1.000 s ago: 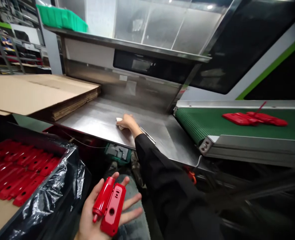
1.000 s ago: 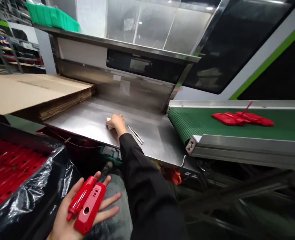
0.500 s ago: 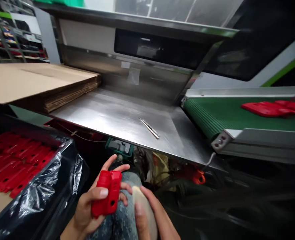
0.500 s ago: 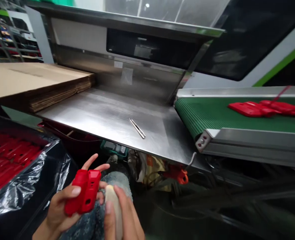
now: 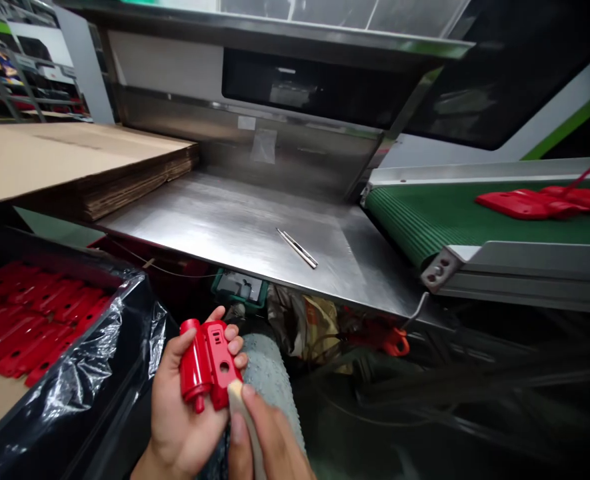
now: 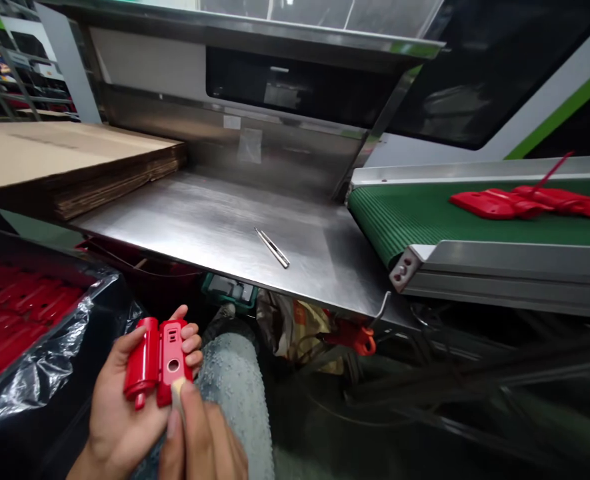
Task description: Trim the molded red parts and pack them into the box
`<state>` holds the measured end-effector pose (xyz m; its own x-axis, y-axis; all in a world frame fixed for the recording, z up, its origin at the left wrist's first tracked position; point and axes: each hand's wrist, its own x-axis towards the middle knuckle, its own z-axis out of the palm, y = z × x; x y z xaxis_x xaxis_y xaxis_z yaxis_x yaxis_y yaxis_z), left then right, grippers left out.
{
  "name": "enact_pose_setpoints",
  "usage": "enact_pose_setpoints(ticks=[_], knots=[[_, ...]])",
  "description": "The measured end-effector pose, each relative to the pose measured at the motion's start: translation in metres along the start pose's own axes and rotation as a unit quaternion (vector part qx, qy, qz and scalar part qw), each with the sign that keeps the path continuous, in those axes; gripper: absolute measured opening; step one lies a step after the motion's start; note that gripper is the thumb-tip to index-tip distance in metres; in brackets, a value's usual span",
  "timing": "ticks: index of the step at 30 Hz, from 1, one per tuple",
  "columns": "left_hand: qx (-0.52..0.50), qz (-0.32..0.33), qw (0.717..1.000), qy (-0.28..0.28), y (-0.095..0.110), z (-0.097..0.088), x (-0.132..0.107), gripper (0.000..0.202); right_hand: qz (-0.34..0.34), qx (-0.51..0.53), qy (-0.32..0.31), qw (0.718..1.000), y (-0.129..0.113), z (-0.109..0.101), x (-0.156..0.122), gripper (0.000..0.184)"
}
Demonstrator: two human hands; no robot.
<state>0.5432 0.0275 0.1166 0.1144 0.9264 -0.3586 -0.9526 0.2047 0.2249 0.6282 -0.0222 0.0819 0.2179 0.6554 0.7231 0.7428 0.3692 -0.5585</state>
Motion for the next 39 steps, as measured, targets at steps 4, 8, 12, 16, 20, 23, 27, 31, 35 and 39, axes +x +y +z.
enact_pose_setpoints(ticks=[4, 8, 12, 16, 20, 23, 27, 31, 35, 39], knots=[[-0.002, 0.034, 0.994, 0.101, 0.0, 0.018, 0.001, 0.022, -0.1, 0.049, 0.023, 0.993, -0.003, 0.014, 0.019, 0.032], [-0.014, 0.039, 0.998, 0.053, 0.008, 0.03, 0.003, 0.021, -0.096, 0.008, 0.081, 0.992, -0.002, 0.016, 0.028, 0.02], [-0.026, 0.049, 0.996, 0.072, 0.009, 0.039, 0.0, 0.021, -0.126, 0.079, 0.002, 0.989, -0.006, 0.008, 0.04, 0.038], [-0.018, 0.013, 1.0, 0.006, 0.004, 0.037, 0.0, 0.021, -0.093, 0.03, 0.026, 0.995, -0.013, 0.006, 0.041, 0.027], [-0.041, -0.022, 0.998, 0.04, 0.005, 0.032, 0.0, 0.021, -0.113, 0.086, 0.014, 0.99, -0.013, 0.005, 0.04, 0.036], [-0.031, 0.005, 1.0, 0.002, 0.011, 0.033, 0.0, 0.023, -0.151, 0.002, -0.017, 0.988, -0.01, 0.002, 0.039, 0.025], [-0.032, -0.024, 0.999, 0.021, 0.015, 0.033, 0.002, 0.023, -0.168, -0.023, -0.009, 0.985, -0.007, 0.005, 0.042, 0.023], [-0.025, -0.018, 0.999, 0.009, 0.014, 0.033, 0.006, 0.021, -0.169, 0.002, 0.035, 0.985, -0.004, 0.011, 0.046, 0.023], [-0.036, -0.027, 0.999, 0.013, 0.016, 0.033, 0.009, 0.018, -0.171, -0.055, -0.003, 0.984, -0.004, 0.01, 0.047, 0.018], [-0.022, -0.002, 0.999, 0.032, 0.021, 0.033, 0.01, 0.02, -0.155, 0.107, -0.037, 0.981, -0.005, 0.01, 0.045, 0.039]])
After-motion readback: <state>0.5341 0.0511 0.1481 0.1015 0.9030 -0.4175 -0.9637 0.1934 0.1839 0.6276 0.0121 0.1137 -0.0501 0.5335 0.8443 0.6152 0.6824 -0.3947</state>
